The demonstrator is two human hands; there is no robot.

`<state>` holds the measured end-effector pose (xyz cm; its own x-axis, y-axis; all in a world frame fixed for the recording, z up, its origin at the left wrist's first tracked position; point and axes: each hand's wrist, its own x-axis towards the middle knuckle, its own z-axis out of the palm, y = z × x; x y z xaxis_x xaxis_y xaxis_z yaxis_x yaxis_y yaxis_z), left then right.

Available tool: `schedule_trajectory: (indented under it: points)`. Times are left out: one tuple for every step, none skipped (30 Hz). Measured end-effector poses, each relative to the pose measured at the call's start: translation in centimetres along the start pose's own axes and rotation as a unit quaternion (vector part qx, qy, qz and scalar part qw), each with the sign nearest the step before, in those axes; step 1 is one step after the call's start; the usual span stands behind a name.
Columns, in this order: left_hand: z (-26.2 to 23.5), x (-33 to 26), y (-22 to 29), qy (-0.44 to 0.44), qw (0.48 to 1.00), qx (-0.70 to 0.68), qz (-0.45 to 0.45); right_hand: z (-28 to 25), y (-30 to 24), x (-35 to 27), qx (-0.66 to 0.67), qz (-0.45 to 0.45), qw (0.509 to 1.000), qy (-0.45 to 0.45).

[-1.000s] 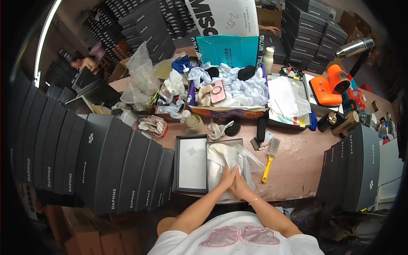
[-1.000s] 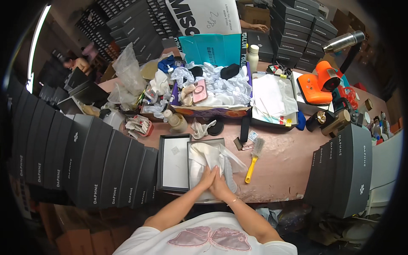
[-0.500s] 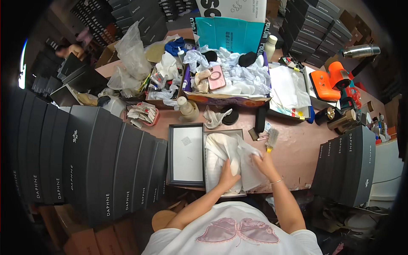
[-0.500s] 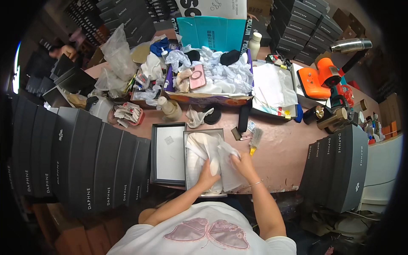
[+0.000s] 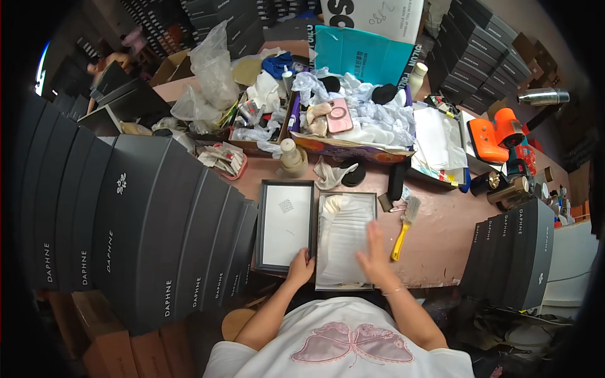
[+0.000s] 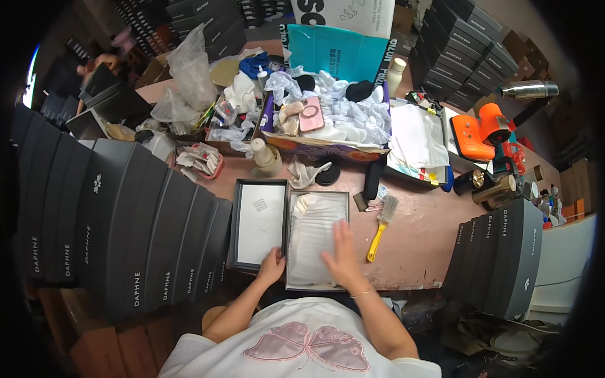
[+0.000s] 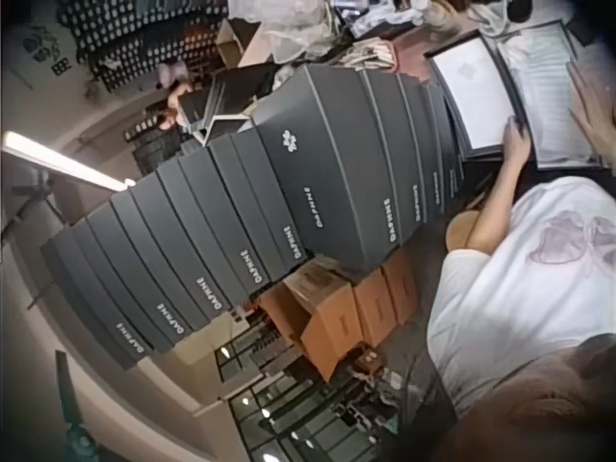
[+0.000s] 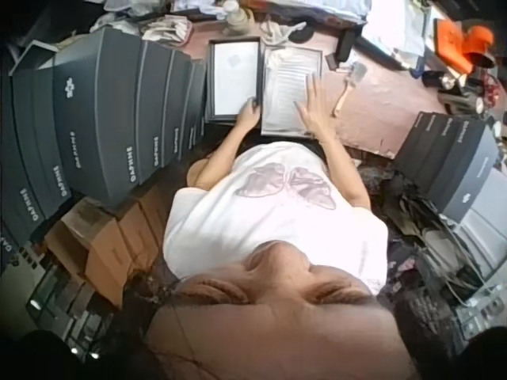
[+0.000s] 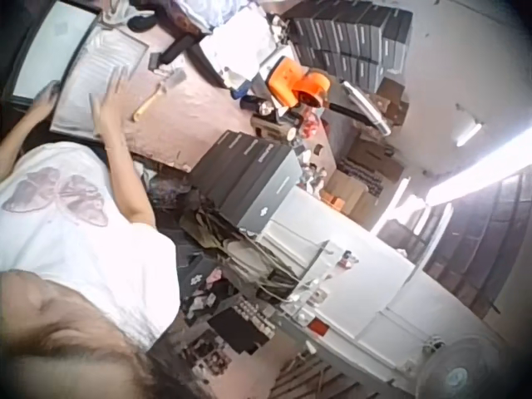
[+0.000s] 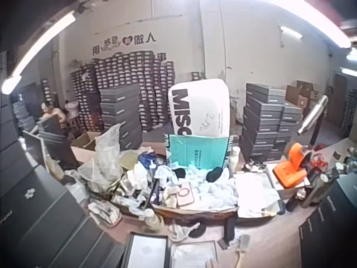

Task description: Packing high-heeled shoes into a shoebox with protective wrapping.

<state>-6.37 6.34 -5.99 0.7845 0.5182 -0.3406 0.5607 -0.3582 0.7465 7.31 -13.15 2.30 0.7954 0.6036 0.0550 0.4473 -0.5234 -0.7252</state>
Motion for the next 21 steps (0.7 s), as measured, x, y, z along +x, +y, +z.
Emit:
schedule_trajectory:
  points:
    - [0.2,0.3,-0.7,-0.043,0.998,0.050,-0.008,1.5,-1.6,1.0,-0.065,-0.042,0.997,-0.006]
    - [0.5,1.0,-0.6,-0.090,0.991,0.097,-0.012,4.0,-1.3,1.5,-0.142,-0.057,0.987,-0.049]
    - [0.6,1.3,-0.4,-0.096,0.987,0.126,0.026,6.1,-0.1,1.5,-0.219,-0.063,0.969,-0.095]
    - [0.2,1.6,-0.6,-0.094,0.982,0.155,0.061,6.5,0.0,1.8,-0.211,-0.095,0.966,-0.113]
    - [0.4,1.6,-1.0,-0.092,0.979,0.152,0.102,6.1,0.6,1.4,-0.195,-0.086,0.967,-0.142]
    - [-0.7,1.2,0.3,-0.054,0.984,0.112,0.127,6.0,1.0,1.8,-0.173,-0.083,0.968,-0.165]
    - [-3.2,-0.9,2.5,-0.008,0.987,0.071,0.143,4.9,0.5,2.5,-0.136,-0.085,0.975,-0.153]
    - [-7.0,-3.0,5.8,-0.032,0.994,0.018,0.100,2.4,-0.4,2.4,-0.098,-0.074,0.983,-0.137]
    - [-10.5,-5.1,7.6,-0.092,0.990,-0.089,0.062,0.4,-1.1,1.8,-0.059,-0.064,0.989,-0.122]
    - [-12.1,-7.1,8.1,-0.139,0.936,-0.319,0.059,-1.0,-1.5,0.8,0.023,-0.025,0.995,-0.092]
    - [-12.8,-8.3,8.8,-0.190,0.893,-0.405,0.055,-2.2,-1.7,0.2,0.103,0.008,0.992,-0.068]
    - [-13.0,-9.3,9.3,-0.236,0.842,-0.483,0.051,-2.9,-1.8,-0.3,0.187,0.038,0.981,-0.045]
    - [-11.9,-9.3,9.9,-0.263,0.801,-0.537,0.030,-3.4,-1.6,-0.7,0.238,0.064,0.969,-0.032]
    - [-10.0,-9.0,10.3,-0.287,0.756,-0.588,0.010,-3.7,-1.5,-0.9,0.288,0.089,0.953,-0.021]
    - [-7.2,-8.0,9.5,-0.297,0.790,-0.536,-0.001,-4.7,-1.8,-0.8,0.327,0.190,0.925,0.039]
    - [-4.7,-6.6,8.2,-0.313,0.818,-0.483,-0.011,-4.2,1.9,-1.5,0.351,0.255,0.899,0.061]
    - [-3.6,-5.5,7.0,-0.245,0.899,-0.358,0.060,-4.3,3.1,-1.7,0.272,0.272,0.922,0.050]
    - [-2.8,-4.9,5.6,-0.166,0.953,-0.222,0.125,-3.8,3.8,-1.8,0.192,0.288,0.938,0.032]
    - [-1.8,-4.0,4.2,-0.087,0.976,-0.079,0.183,-2.8,4.2,-1.7,0.129,0.279,0.951,0.030]
    - [-0.7,-2.4,2.2,-0.173,0.965,-0.171,0.094,-0.9,4.4,-1.5,0.071,0.266,0.961,0.021]
    - [-0.6,-1.8,2.2,-0.142,0.970,-0.161,0.110,0.6,4.7,-1.1,0.014,0.250,0.968,0.013]
